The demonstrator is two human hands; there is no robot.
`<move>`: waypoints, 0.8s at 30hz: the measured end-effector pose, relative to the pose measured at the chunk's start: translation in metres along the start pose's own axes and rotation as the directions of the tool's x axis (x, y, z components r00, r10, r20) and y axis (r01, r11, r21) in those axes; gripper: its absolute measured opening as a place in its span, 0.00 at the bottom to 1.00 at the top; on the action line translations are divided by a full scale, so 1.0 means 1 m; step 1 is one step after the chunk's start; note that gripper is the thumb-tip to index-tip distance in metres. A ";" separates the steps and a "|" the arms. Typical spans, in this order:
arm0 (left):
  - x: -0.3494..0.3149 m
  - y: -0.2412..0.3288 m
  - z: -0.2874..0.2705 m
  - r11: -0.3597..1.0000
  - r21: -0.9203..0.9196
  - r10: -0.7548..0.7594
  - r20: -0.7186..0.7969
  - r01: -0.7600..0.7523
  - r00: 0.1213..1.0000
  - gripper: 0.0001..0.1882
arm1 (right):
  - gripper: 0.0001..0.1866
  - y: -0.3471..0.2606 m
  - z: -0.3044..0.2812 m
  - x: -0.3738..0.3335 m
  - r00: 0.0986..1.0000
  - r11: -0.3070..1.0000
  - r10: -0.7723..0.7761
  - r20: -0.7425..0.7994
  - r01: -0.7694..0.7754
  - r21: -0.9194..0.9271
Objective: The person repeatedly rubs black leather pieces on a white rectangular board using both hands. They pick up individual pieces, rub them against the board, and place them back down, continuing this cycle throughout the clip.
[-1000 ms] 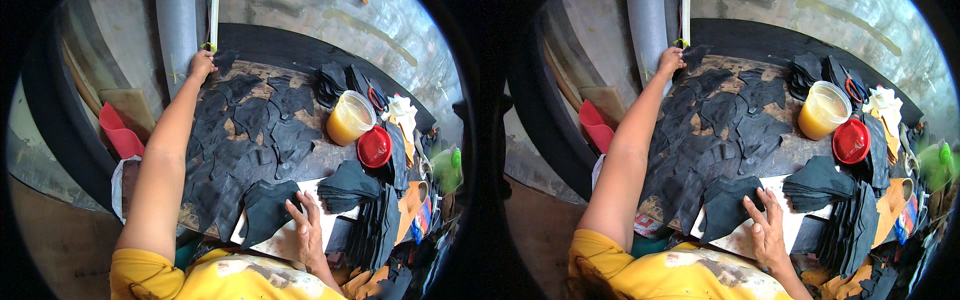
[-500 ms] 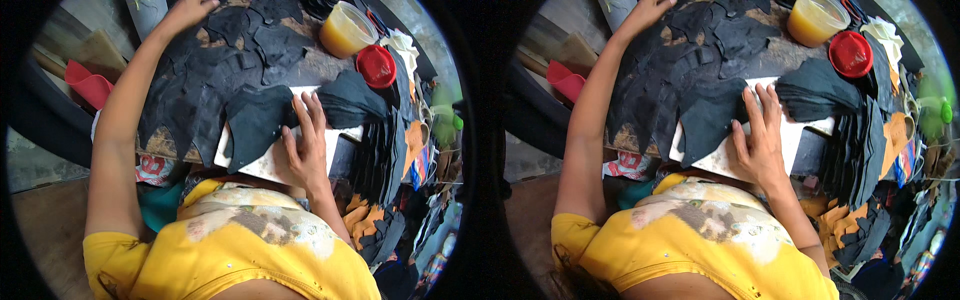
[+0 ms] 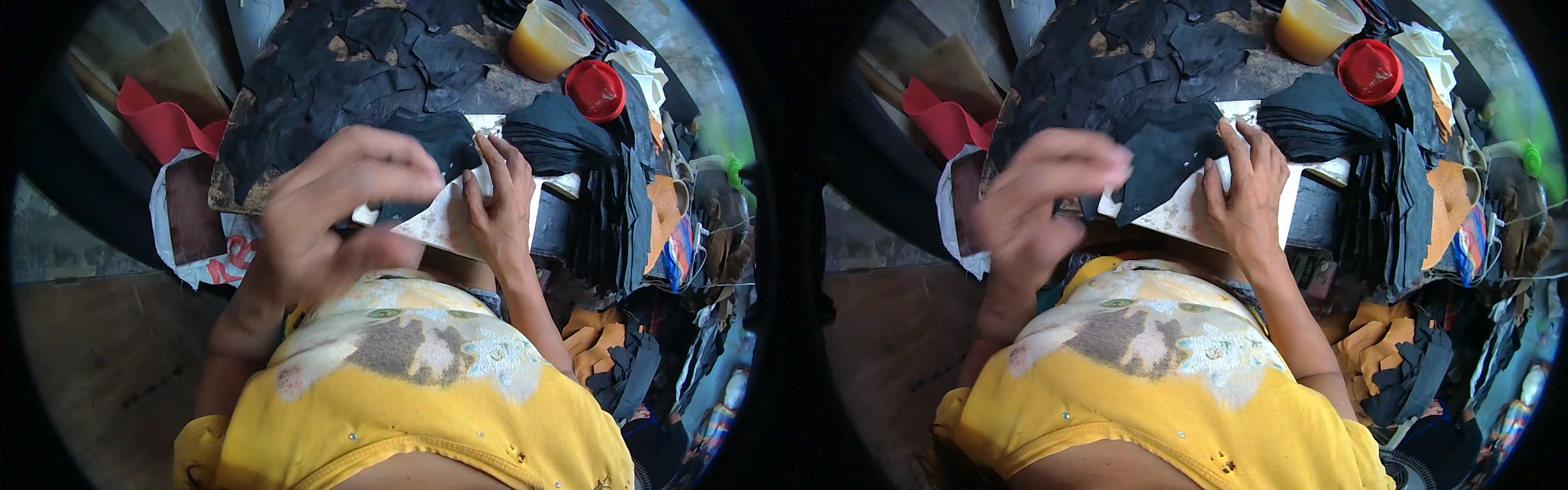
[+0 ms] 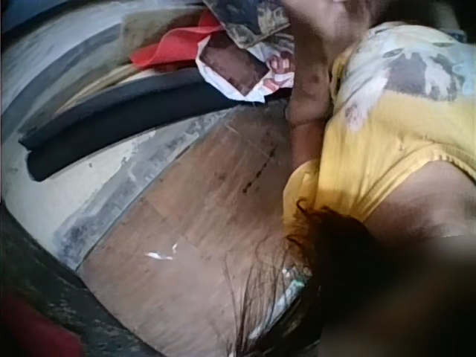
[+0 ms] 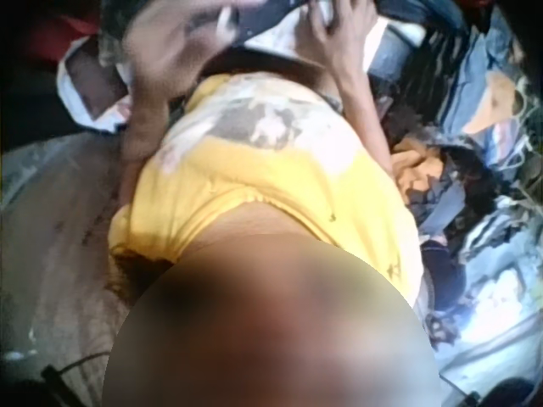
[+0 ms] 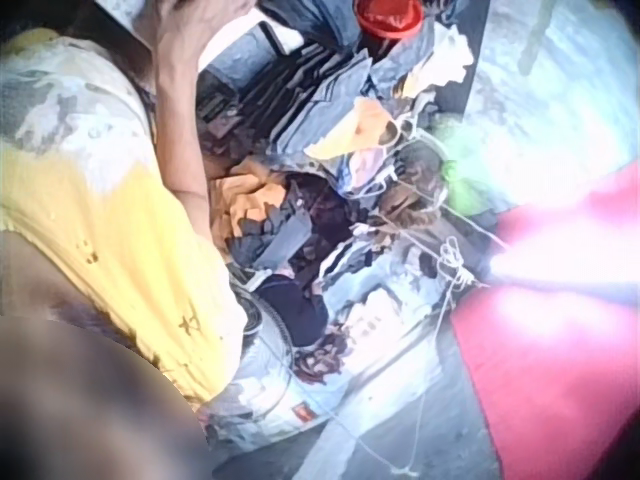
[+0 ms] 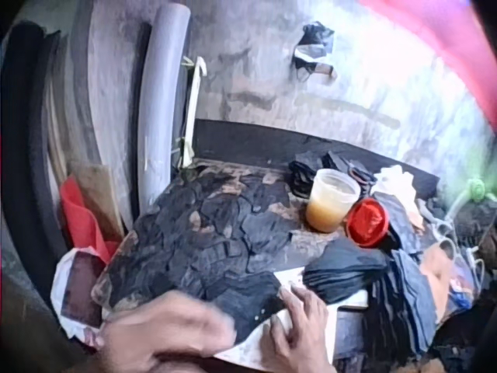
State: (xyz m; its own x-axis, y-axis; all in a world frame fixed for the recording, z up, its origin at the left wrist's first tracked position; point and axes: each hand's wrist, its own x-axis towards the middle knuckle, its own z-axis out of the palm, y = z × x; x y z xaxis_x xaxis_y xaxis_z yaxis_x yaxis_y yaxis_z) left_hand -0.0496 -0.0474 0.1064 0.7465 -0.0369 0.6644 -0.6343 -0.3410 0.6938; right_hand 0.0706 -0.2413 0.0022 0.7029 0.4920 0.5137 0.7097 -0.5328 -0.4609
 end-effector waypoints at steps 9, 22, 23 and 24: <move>-0.004 0.092 -0.051 0.905 -0.216 0.320 -0.222 -0.366 0.921 0.13 | 0.27 0.004 0.003 0.002 1.000 1.000 -0.007 0.001 0.007 0.029; 0.006 0.083 -0.024 0.911 -0.315 0.249 -0.092 -0.266 0.964 0.15 | 0.34 -0.006 0.005 0.008 0.998 0.989 -0.006 0.059 0.014 -0.144; 0.005 0.081 -0.024 0.913 -0.316 0.240 -0.096 -0.258 0.966 0.16 | 0.34 -0.008 0.004 0.010 0.996 0.994 0.022 0.084 -0.013 -0.104; 0.004 0.079 -0.025 0.917 -0.312 0.227 -0.106 -0.249 0.968 0.16 | 0.35 -0.009 0.002 0.012 0.992 0.997 0.050 0.112 -0.043 -0.062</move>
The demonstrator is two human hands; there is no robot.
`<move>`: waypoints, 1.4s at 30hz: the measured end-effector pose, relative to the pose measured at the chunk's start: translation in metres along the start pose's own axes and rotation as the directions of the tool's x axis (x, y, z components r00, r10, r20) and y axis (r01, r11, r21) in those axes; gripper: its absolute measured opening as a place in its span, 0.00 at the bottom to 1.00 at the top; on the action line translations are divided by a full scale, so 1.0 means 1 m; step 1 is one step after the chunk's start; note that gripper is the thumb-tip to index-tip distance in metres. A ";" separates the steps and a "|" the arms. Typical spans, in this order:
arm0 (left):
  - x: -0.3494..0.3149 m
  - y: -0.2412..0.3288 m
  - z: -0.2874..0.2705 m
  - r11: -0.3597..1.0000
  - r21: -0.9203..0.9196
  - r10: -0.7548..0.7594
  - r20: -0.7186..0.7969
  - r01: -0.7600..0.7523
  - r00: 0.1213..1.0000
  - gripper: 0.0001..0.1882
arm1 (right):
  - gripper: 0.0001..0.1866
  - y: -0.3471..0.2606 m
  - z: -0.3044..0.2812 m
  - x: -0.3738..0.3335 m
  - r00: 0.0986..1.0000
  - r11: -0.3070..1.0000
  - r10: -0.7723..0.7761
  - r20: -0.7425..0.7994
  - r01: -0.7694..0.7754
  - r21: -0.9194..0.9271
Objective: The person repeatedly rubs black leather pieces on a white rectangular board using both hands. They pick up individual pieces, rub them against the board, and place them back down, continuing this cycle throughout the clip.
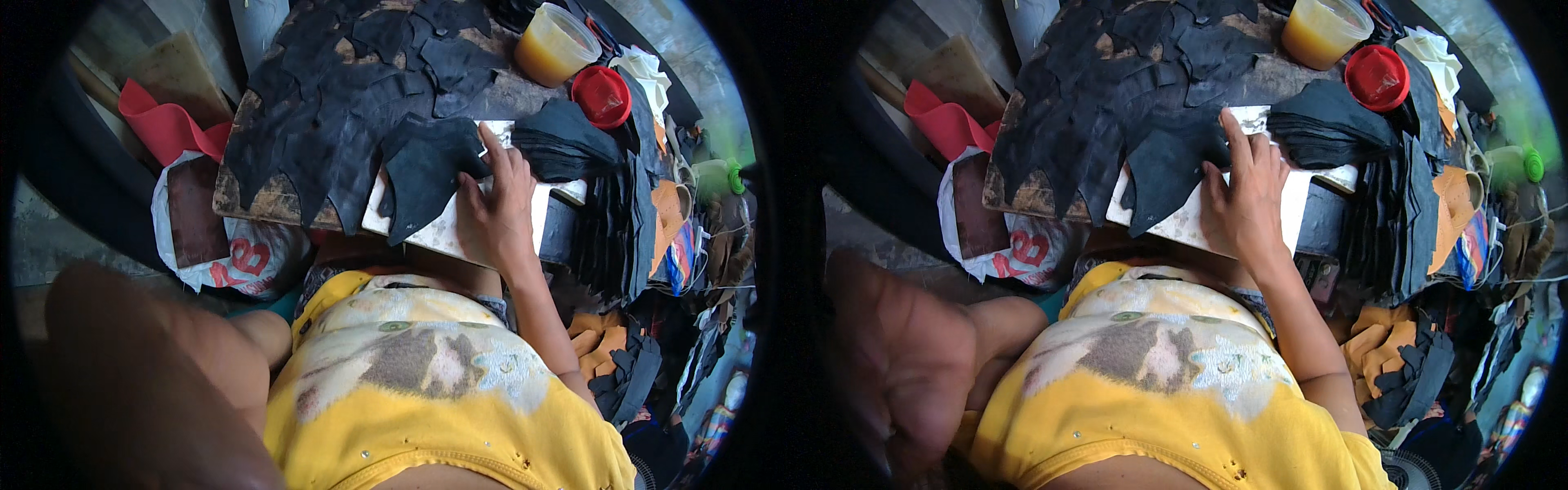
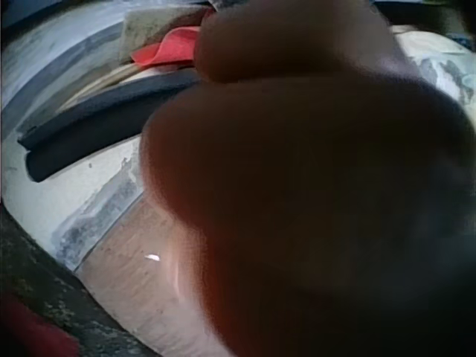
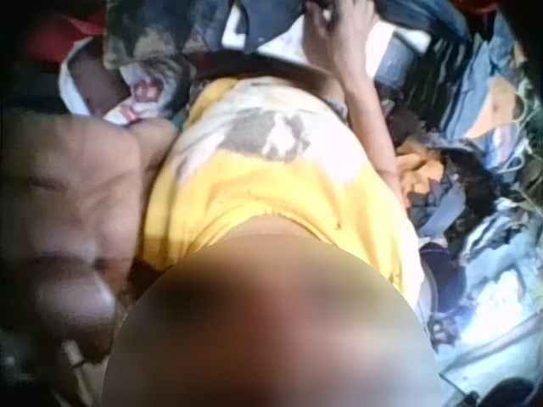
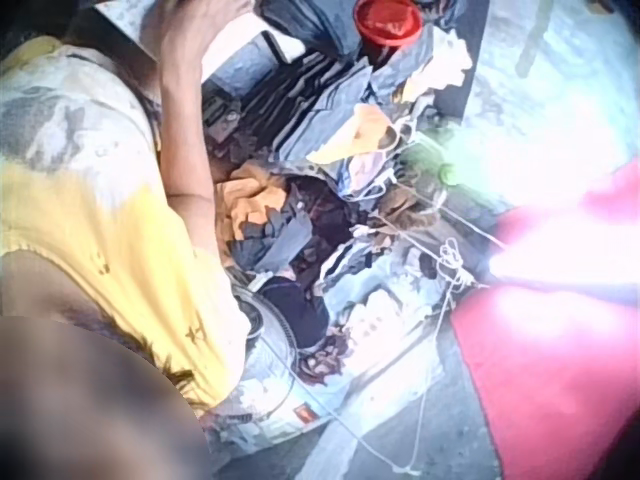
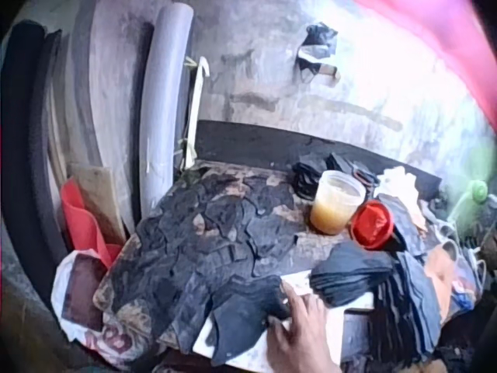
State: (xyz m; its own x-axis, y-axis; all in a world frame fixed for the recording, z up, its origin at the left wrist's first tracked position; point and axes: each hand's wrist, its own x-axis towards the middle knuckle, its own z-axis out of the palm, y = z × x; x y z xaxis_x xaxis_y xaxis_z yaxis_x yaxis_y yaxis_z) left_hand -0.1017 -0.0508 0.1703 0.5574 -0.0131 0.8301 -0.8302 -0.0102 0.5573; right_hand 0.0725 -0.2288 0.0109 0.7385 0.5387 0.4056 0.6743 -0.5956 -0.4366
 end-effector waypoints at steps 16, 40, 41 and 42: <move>-0.090 -0.161 -0.012 0.514 0.734 -0.469 -0.193 0.443 0.862 0.20 | 0.31 0.013 0.006 0.032 1.000 0.999 -0.011 0.013 0.010 0.038; -0.092 -0.154 -0.020 0.577 0.631 -0.575 -0.137 0.519 0.806 0.27 | 0.31 0.009 0.005 0.020 0.983 0.836 -0.099 0.152 0.165 -0.523; -0.092 -0.153 -0.020 0.578 0.625 -0.578 -0.140 0.525 0.804 0.29 | 0.30 0.014 0.005 0.023 0.978 0.833 -0.139 0.153 0.199 -0.516; -0.093 -0.153 -0.021 0.578 0.619 -0.582 -0.145 0.532 0.800 0.30 | 0.29 0.019 0.005 0.027 0.973 0.820 -0.143 0.180 0.218 -0.530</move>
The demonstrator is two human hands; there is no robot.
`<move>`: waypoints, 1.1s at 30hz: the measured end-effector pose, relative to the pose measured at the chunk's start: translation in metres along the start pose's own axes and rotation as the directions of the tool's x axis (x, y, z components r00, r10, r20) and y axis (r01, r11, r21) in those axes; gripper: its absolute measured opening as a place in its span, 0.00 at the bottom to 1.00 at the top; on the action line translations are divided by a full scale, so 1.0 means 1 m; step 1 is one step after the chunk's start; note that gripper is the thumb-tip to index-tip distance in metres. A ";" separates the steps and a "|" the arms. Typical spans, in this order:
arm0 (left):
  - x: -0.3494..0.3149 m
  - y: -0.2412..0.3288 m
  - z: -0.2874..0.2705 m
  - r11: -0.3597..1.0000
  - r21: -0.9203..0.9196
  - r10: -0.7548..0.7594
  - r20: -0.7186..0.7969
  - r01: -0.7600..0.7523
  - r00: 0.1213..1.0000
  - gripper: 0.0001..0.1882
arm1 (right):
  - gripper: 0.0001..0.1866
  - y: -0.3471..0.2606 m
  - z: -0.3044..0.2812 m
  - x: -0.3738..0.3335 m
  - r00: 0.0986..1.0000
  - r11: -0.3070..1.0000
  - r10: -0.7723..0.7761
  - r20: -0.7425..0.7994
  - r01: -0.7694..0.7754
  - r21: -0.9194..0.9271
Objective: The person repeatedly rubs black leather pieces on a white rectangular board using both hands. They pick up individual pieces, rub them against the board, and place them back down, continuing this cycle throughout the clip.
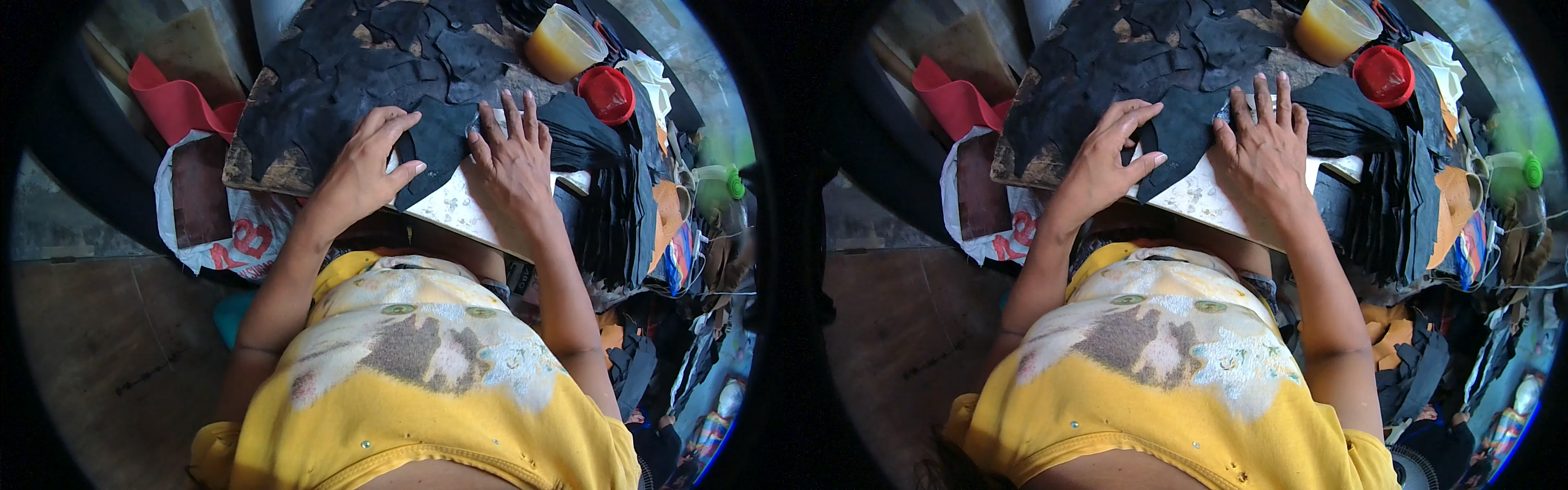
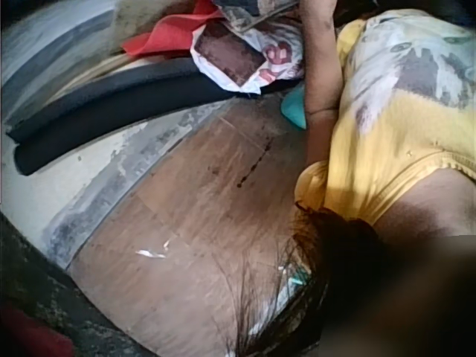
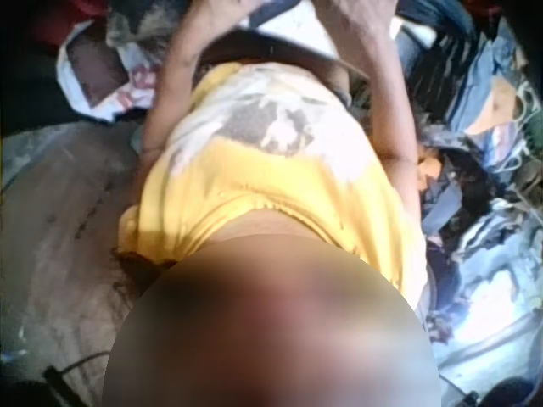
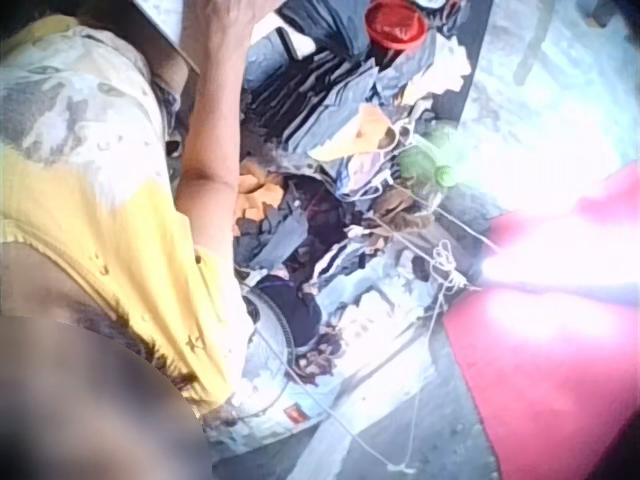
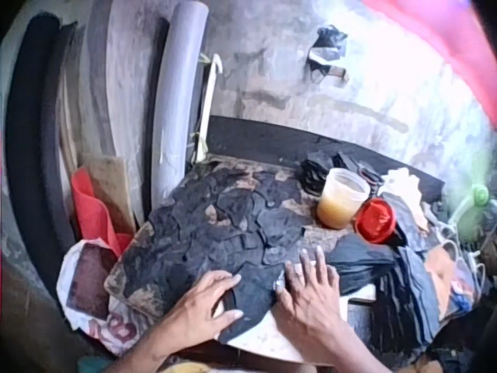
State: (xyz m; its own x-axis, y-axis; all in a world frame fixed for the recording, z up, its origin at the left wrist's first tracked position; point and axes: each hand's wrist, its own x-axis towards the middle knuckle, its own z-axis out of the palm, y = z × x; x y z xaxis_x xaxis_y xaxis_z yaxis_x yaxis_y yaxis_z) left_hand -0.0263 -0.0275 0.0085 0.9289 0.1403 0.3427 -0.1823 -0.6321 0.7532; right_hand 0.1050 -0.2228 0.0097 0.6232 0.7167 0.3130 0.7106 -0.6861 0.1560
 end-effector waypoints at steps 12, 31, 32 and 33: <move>-0.008 -0.006 -0.001 0.974 -0.215 -0.095 -0.113 0.069 0.989 0.36 | 0.31 -0.031 -0.005 0.008 0.987 0.980 -0.152 0.055 0.143 0.136; 0.013 -0.020 0.004 0.998 0.058 -0.026 -0.208 0.039 0.978 0.12 | 0.21 -0.004 -0.020 -0.001 0.900 0.843 -0.422 0.110 0.345 0.413; 0.014 -0.020 0.004 0.996 0.079 -0.035 -0.192 0.050 0.981 0.13 | 0.21 -0.001 -0.023 -0.003 0.907 0.821 -0.407 0.111 0.310 0.479; 0.015 -0.019 0.004 0.993 0.099 -0.041 -0.173 0.059 0.984 0.13 | 0.21 0.002 -0.026 -0.006 0.912 0.796 -0.396 0.105 0.285 0.534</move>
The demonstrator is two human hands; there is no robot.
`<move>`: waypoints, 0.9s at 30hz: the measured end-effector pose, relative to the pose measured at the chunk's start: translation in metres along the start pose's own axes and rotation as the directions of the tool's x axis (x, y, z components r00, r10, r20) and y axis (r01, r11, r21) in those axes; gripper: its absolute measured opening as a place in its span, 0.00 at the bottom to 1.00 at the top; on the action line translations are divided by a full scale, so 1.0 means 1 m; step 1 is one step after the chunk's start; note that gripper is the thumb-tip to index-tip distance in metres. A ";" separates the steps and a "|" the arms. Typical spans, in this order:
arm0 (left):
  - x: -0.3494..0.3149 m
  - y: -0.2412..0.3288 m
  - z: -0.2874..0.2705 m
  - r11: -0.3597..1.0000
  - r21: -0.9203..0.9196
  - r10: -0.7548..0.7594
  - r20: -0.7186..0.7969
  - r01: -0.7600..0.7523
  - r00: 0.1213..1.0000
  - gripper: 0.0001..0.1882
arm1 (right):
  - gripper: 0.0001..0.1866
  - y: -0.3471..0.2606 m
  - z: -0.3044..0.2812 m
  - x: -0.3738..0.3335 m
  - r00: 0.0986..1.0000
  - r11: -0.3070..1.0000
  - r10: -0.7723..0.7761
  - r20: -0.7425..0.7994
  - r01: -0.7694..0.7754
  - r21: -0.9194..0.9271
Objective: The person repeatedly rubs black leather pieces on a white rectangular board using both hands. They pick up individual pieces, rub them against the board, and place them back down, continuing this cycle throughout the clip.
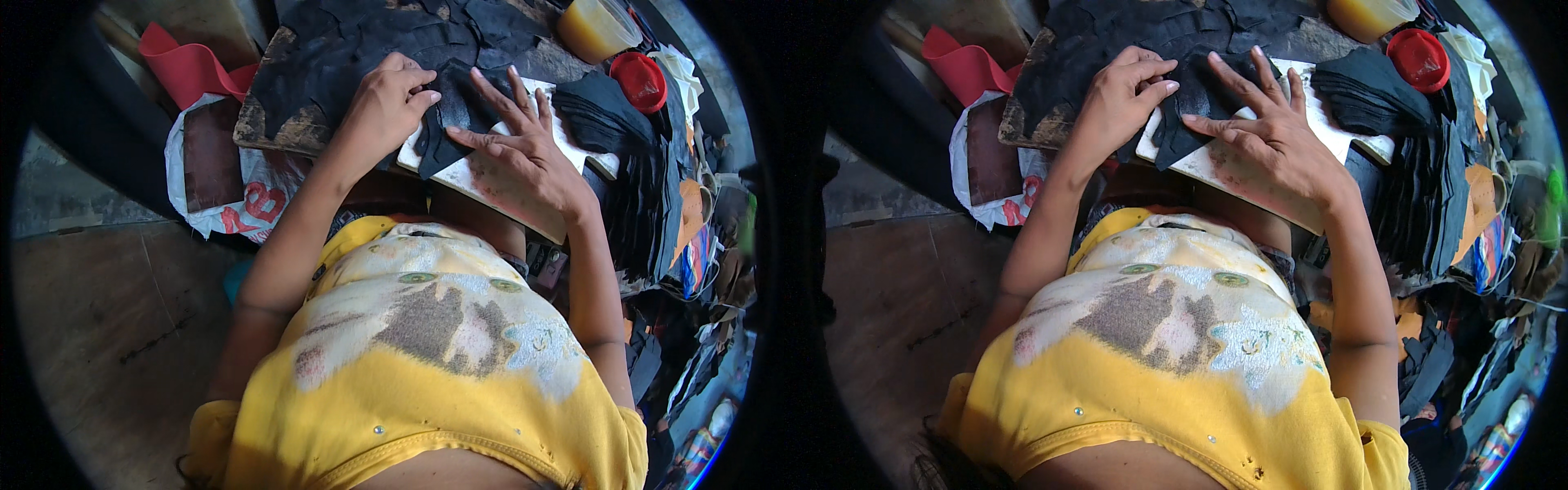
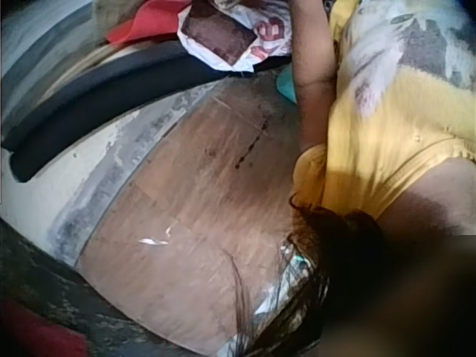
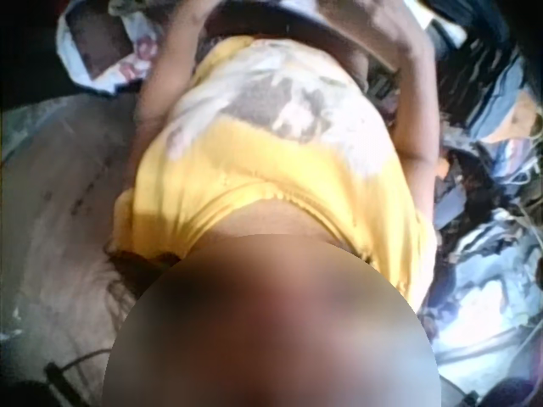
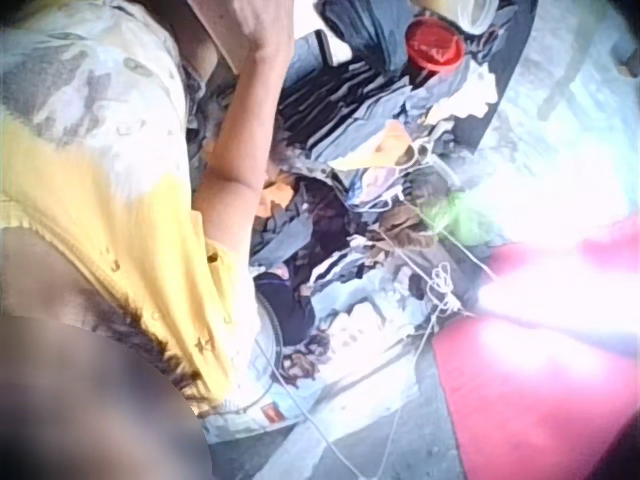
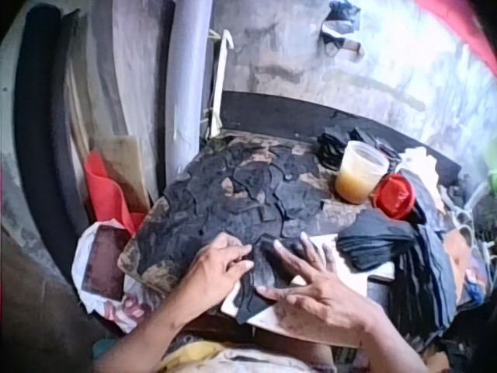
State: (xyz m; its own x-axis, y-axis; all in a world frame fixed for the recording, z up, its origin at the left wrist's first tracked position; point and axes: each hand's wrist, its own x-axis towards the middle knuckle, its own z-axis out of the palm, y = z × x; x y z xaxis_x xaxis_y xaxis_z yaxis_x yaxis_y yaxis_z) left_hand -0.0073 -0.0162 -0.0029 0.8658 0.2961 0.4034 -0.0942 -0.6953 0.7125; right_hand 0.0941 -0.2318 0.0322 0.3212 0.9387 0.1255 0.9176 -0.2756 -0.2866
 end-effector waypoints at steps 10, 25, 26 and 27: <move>0.003 0.014 0.008 0.998 0.069 0.007 -0.047 -0.004 0.999 0.13 | 0.27 -0.039 0.023 -0.019 0.999 0.966 0.021 0.041 -0.009 -0.260; 0.017 0.018 0.002 0.983 -0.084 -0.157 0.093 0.164 0.983 0.11 | 0.29 0.098 -0.087 0.047 0.663 0.882 0.264 -0.701 -0.460 -0.102; 0.016 0.019 0.003 0.984 -0.075 -0.152 0.089 0.159 0.984 0.11 | 0.32 0.126 -0.103 0.054 0.615 0.798 0.413 -0.672 -0.599 -0.058; 0.016 0.020 0.003 0.986 -0.061 -0.152 0.084 0.157 0.985 0.11 | 0.35 0.154 -0.117 0.063 0.568 0.727 0.489 -0.662 -0.685 -0.051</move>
State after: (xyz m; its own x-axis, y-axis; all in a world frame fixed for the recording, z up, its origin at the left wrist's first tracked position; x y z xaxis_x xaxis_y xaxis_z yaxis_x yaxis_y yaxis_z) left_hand 0.0064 -0.0278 0.0160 0.9085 0.3417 0.2407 0.0130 -0.5988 0.8008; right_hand 0.2832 -0.2399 0.1068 0.7864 0.2615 0.5596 0.4587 -0.8540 -0.2456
